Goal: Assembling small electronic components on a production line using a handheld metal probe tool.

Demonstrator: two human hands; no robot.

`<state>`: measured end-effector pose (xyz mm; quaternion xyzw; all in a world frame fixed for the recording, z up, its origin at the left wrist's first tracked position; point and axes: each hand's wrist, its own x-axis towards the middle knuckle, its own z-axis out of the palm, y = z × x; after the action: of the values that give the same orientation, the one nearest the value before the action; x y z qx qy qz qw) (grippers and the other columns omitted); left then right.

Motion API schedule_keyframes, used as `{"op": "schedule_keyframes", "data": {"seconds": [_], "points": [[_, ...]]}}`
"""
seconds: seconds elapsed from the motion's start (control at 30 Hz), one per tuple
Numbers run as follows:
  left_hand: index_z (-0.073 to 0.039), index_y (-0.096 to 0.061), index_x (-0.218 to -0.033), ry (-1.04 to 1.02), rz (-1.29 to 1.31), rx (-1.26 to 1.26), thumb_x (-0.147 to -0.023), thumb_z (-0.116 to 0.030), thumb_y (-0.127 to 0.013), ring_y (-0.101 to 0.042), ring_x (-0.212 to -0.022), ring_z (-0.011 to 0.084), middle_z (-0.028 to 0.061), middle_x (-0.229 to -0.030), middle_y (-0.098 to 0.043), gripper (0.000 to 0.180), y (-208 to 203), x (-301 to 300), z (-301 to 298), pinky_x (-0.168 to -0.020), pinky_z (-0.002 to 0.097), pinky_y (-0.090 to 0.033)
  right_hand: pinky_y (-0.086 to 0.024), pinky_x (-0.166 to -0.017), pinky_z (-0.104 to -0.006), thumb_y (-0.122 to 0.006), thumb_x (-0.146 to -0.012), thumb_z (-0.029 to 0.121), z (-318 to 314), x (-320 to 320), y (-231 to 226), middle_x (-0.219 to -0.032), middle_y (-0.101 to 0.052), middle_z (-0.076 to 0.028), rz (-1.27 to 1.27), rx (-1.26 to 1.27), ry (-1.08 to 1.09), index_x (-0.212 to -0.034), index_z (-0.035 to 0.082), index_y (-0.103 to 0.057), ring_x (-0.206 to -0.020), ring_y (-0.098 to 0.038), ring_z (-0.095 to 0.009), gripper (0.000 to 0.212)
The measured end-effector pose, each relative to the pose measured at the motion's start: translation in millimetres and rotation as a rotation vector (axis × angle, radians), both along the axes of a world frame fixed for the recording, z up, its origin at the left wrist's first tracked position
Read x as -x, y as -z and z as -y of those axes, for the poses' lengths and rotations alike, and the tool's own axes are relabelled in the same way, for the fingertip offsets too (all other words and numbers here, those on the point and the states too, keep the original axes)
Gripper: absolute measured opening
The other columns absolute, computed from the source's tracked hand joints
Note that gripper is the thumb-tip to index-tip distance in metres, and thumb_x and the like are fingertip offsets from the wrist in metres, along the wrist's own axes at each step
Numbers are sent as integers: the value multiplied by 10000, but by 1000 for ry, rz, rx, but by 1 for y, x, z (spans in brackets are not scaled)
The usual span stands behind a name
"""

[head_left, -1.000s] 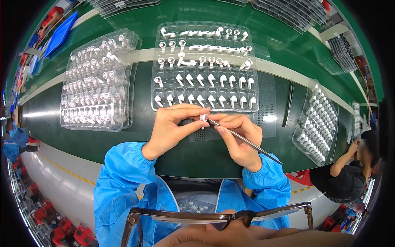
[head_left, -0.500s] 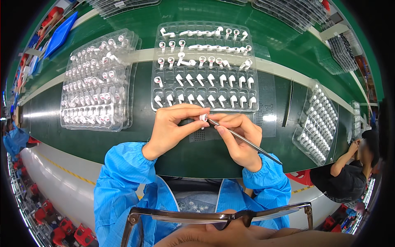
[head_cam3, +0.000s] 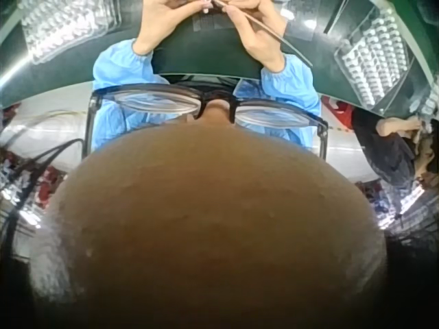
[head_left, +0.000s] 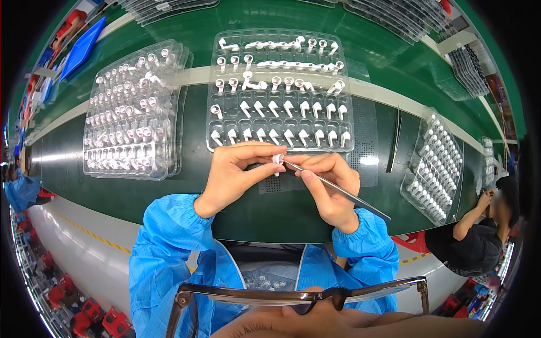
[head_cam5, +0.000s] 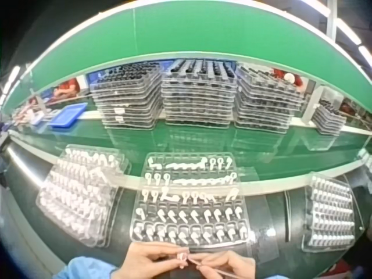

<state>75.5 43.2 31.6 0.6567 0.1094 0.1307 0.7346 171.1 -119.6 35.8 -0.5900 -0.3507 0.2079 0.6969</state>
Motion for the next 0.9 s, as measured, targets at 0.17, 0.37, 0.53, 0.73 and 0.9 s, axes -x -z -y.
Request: {"op": "schedule_keyframes", "data": {"seconds": [0.17,0.37,0.53,0.73,0.9], "points": [[27,-652,-1044,7,8,-25,-784,46,-659,-640,-880,179,163,-1036,-638,261,0,-1,0,-794,263,-536,-535,-746,-279,-598,-805,-101,0,0,0,-947,-653,-197,54,-13,-4,-857,-58,-557,-932,-647,-230,79],[-10,-669,-1033,-6,21,-168,-756,32,-681,-641,-830,150,126,-988,-658,280,3,-1,-2,-737,248,-538,-528,-748,-274,-593,-802,-110,-1,1,-5,-931,-651,-188,40,62,0,-853,-58,-563,-940,-646,-239,79],[-1,-668,-910,-322,51,-390,-734,48,-686,-667,-770,158,91,-883,-655,183,-7,-5,-16,-698,249,-544,-520,-772,-289,-575,-817,-101,-2,-5,0,-926,-649,-195,17,-27,10,-861,-50,-531,-954,-640,-254,81],[7,-663,-877,-489,-21,-861,-726,32,-705,-661,-790,167,96,-903,-664,159,-10,-10,-44,-670,263,-537,-511,-813,-308,-564,-837,-75,-3,-6,6,-959,-649,-222,-41,-26,-4,-850,-41,-509,-960,-635,-244,66],[-62,-687,-826,-602,16,-1180,-698,-64,-732,-638,-801,203,54,-856,-680,136,-3,-13,-50,-683,292,-503,-523,-784,-298,-572,-839,-62,-6,-5,11,-958,-654,-208,9,-2,-20,-842,-39,-516,-921,-644,-221,61]]}}
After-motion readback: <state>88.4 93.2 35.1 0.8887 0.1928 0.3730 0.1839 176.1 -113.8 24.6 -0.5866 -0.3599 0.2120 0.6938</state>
